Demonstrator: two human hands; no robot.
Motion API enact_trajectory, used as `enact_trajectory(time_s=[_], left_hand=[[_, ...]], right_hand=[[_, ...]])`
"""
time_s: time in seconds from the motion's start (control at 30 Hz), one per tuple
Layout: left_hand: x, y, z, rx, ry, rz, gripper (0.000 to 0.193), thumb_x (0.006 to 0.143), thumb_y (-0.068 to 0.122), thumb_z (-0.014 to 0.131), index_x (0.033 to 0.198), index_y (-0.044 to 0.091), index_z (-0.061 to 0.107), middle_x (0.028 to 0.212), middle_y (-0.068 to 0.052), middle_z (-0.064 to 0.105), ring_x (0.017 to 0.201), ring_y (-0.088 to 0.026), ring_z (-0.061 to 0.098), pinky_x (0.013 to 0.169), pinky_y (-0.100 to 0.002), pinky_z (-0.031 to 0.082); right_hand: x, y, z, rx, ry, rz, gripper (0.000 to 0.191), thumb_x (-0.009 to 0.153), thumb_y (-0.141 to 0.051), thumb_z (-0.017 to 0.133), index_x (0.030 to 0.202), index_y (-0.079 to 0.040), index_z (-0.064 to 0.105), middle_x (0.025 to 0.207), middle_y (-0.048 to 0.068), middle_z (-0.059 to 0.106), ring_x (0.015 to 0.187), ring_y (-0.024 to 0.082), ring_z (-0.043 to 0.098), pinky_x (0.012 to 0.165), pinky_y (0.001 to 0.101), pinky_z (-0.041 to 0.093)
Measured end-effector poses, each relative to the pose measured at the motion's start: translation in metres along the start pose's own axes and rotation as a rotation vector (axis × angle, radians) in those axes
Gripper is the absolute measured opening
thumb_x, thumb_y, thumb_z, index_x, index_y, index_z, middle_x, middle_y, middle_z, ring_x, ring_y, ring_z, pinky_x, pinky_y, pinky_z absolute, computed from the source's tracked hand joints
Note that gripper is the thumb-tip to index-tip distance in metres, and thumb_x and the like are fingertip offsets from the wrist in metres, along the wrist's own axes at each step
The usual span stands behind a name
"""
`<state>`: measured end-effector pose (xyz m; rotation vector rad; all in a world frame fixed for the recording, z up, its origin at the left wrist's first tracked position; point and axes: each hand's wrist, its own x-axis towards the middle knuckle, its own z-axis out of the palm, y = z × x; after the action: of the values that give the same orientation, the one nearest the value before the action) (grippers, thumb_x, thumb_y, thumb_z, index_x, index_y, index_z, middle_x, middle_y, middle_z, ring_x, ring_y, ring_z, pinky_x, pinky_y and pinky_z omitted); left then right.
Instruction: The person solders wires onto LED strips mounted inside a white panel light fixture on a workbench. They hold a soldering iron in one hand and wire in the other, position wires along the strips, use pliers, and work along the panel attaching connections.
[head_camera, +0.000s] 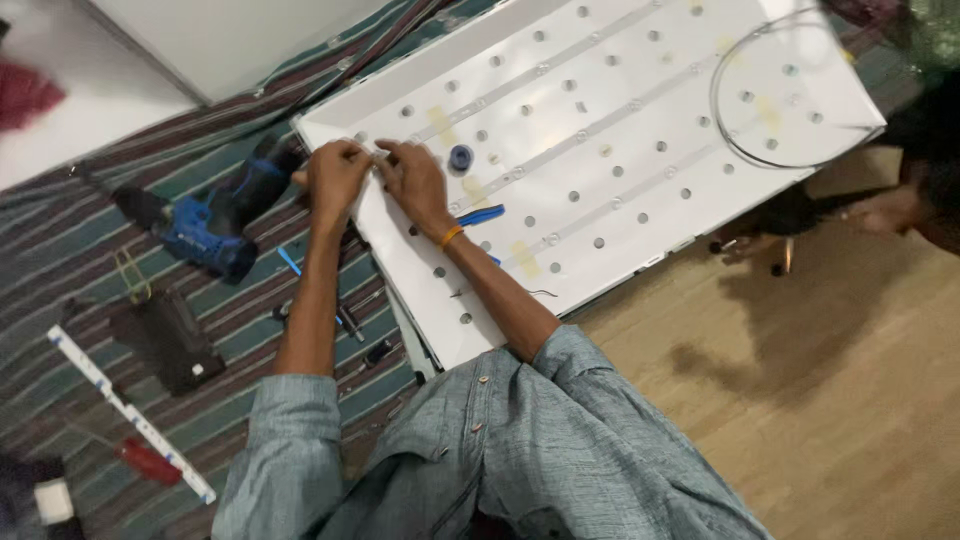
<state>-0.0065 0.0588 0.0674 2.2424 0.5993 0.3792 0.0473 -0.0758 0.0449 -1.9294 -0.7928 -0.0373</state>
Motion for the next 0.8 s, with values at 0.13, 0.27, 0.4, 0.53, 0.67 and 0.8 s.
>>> enact_trajectory(time_s=[0.13,0.27,0.4,0.53,0.67,0.8], left_hand=[[0.000,-0.002,-0.006,0.106,0.004,-0.158,0.021,0.083,0.032,0.076,0.089,0.012,0.080,0.087,-0.008,0.077,0.086,-0.029,0.072,0.089,-0.066,0.029],[0.002,-0.005,-0.010,0.044,0.009,-0.111,0.018,0.085,0.030,0.074,0.092,0.014,0.080,0.090,-0.007,0.077,0.088,-0.027,0.073,0.086,-0.060,0.035],[0.001,-0.009,-0.006,0.063,0.030,-0.135,0.019,0.084,0.028,0.074,0.089,0.011,0.080,0.085,-0.007,0.077,0.084,-0.027,0.073,0.084,-0.057,0.033],[0.000,-0.013,-0.001,0.054,0.057,-0.075,0.021,0.086,0.029,0.076,0.088,0.009,0.079,0.079,-0.009,0.076,0.079,-0.026,0.072,0.084,-0.051,0.034],[0.000,-0.014,-0.004,0.074,0.019,-0.100,0.019,0.086,0.026,0.075,0.085,0.008,0.080,0.074,-0.010,0.075,0.074,-0.027,0.069,0.079,-0.048,0.029],[-0.005,-0.015,-0.016,0.106,0.011,0.050,0.012,0.094,0.018,0.072,0.099,0.009,0.078,0.093,-0.010,0.073,0.088,-0.026,0.067,0.082,-0.044,0.033]], right_hand=[[0.003,0.006,0.007,-0.072,-0.056,-0.060,0.019,0.093,-0.022,0.073,0.111,-0.016,0.075,0.085,0.005,0.067,0.084,0.026,0.064,0.073,0.0397,0.051],[0.006,0.008,0.007,-0.094,-0.051,-0.079,0.012,0.092,-0.022,0.075,0.102,-0.017,0.078,0.086,0.003,0.067,0.085,0.025,0.064,0.071,0.0396,0.050],[0.004,0.010,0.009,-0.086,-0.034,-0.048,0.009,0.090,-0.021,0.075,0.097,-0.016,0.078,0.086,0.002,0.068,0.084,0.023,0.065,0.069,0.0382,0.050],[0.002,0.014,0.011,-0.049,-0.030,-0.027,0.008,0.090,-0.020,0.075,0.096,-0.015,0.079,0.086,0.000,0.069,0.083,0.021,0.064,0.068,0.0360,0.050],[0.002,0.016,0.013,-0.037,-0.006,-0.027,0.010,0.090,-0.021,0.075,0.097,-0.016,0.080,0.087,-0.001,0.070,0.083,0.020,0.062,0.069,0.0352,0.050],[0.001,0.015,0.013,-0.039,0.006,-0.021,0.010,0.090,-0.022,0.075,0.097,-0.018,0.081,0.088,-0.002,0.071,0.083,0.020,0.063,0.070,0.0347,0.050]])
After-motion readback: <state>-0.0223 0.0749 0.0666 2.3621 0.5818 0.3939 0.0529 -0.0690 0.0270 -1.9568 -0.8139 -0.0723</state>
